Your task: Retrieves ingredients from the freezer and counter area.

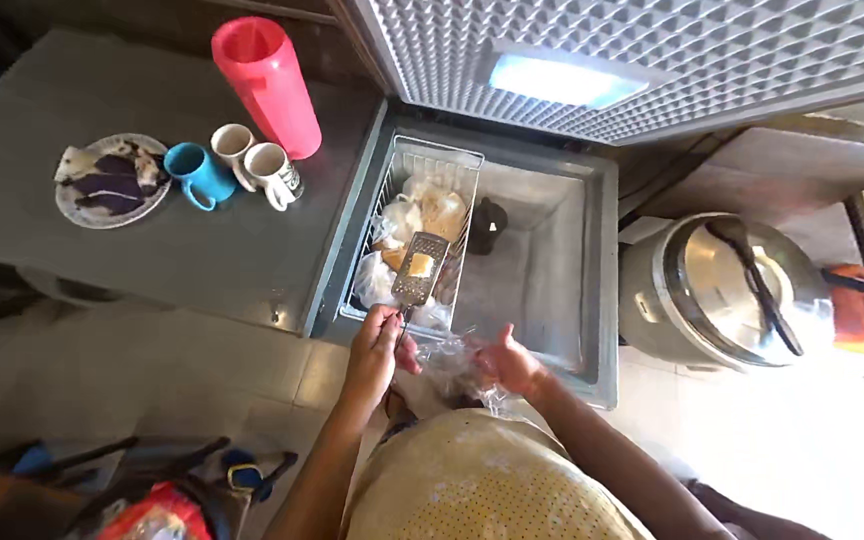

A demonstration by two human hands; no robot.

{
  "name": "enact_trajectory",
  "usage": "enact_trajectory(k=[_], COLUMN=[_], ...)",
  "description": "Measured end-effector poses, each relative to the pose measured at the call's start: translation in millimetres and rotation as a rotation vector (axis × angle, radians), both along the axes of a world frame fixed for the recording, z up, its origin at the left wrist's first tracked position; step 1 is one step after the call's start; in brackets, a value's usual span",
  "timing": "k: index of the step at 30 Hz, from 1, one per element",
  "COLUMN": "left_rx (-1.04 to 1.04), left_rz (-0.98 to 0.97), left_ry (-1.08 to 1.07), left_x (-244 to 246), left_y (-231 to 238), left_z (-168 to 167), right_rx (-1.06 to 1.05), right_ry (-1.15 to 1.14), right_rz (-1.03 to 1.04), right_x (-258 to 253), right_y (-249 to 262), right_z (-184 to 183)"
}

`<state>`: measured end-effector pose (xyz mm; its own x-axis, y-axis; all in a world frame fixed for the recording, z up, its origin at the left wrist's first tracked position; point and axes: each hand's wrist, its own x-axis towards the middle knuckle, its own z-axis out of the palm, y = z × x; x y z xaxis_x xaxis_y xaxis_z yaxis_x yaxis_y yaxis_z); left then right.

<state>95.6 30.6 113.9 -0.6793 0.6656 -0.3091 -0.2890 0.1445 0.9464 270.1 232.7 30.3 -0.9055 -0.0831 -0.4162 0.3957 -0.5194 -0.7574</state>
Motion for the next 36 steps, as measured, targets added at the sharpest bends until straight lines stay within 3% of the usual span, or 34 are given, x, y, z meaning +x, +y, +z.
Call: enact_trajectory(k=[3, 12, 24, 31, 36], left_rx=[-0.011, -0.005, -0.069, -0.094, -0.155], left_rz=[-0.075, -0.214, -0.329, -0.375, -0.311], left_ry=[-0.017, -0.02, -0.031, -0.001, 0.119], left_x=[-21.1, -38.3, -44.1, -38.0, -44.5], left_y=[-0.9, 20.2, 61.4, 82.4, 90.1], left_z=[-4.2, -9.0, -26.9, -47.2, -49.3], right_rx=[-0.025, 0.248, 0.133, 0.284, 0.496], right_ry=[0.166, -0.112, -0.143, -0.245, -0.351], right_rz=[-0.067, -0.412, -0.339, -0.474, -0.649], right_x=[3.9, -25.8, -0.3, 18.9, 34.1], right_y=[-9.0, 0.2, 41.1, 53.8, 88.0], right_z=[-18.6, -3.2, 8.9, 10.4, 32.4])
